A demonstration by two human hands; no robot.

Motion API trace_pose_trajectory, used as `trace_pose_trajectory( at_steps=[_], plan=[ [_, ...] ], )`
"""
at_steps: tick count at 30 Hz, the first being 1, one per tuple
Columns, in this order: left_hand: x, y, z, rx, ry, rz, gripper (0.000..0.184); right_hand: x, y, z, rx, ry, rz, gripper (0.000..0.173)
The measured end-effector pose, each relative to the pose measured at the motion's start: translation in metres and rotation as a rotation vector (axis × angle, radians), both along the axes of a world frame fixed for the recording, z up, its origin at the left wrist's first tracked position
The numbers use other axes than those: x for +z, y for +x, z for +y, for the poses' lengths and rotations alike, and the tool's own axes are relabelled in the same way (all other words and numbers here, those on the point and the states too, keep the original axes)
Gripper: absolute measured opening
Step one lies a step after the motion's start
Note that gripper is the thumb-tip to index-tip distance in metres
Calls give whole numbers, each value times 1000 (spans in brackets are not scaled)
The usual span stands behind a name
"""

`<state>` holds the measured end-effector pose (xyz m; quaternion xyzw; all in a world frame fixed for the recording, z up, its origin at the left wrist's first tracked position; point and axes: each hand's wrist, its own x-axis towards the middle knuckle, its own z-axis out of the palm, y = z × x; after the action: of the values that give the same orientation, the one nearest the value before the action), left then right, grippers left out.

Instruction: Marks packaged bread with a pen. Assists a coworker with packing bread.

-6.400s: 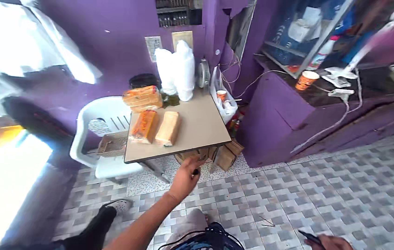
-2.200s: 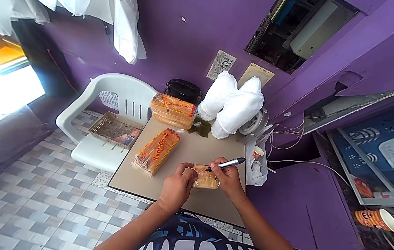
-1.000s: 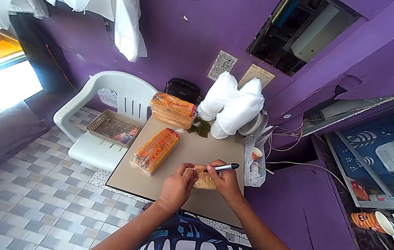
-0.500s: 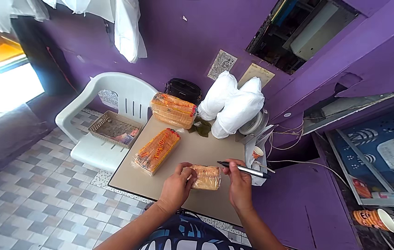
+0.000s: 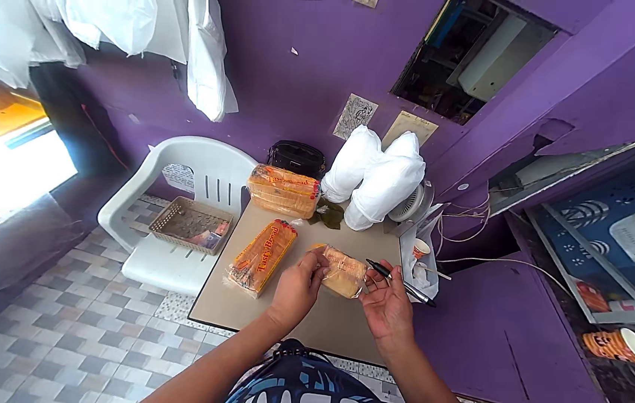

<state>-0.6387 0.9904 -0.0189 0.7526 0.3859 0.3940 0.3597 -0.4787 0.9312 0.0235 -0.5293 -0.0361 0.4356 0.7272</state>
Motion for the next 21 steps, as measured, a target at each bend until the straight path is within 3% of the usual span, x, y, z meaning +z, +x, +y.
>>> trace_pose_trajectory(
  at_steps=[2,6,9,11,16,21],
  plan=[
    [-22,-10,3,-60,93,-36,12,-15,0,0,11,23,-38,41],
    [-66,-51,-3,-133,-24,93,31,-54,10,-25,40,-130,-175,35],
    [-79,-66,-11,-41,-33,33,35,-75,21,-61,-9,-194,-242,29],
    [-80,-61,-14,-77,-19,12,35,-89,24,-88,-59,-195,-308,24],
    [-96,-14,-25,-417,72,13,37,-102,11,-150,-75,-279,-451,25],
    [-78,25,-50,-889,-104,44,41,-103,-3,-225,-75,-210,-523,30]
  ],
)
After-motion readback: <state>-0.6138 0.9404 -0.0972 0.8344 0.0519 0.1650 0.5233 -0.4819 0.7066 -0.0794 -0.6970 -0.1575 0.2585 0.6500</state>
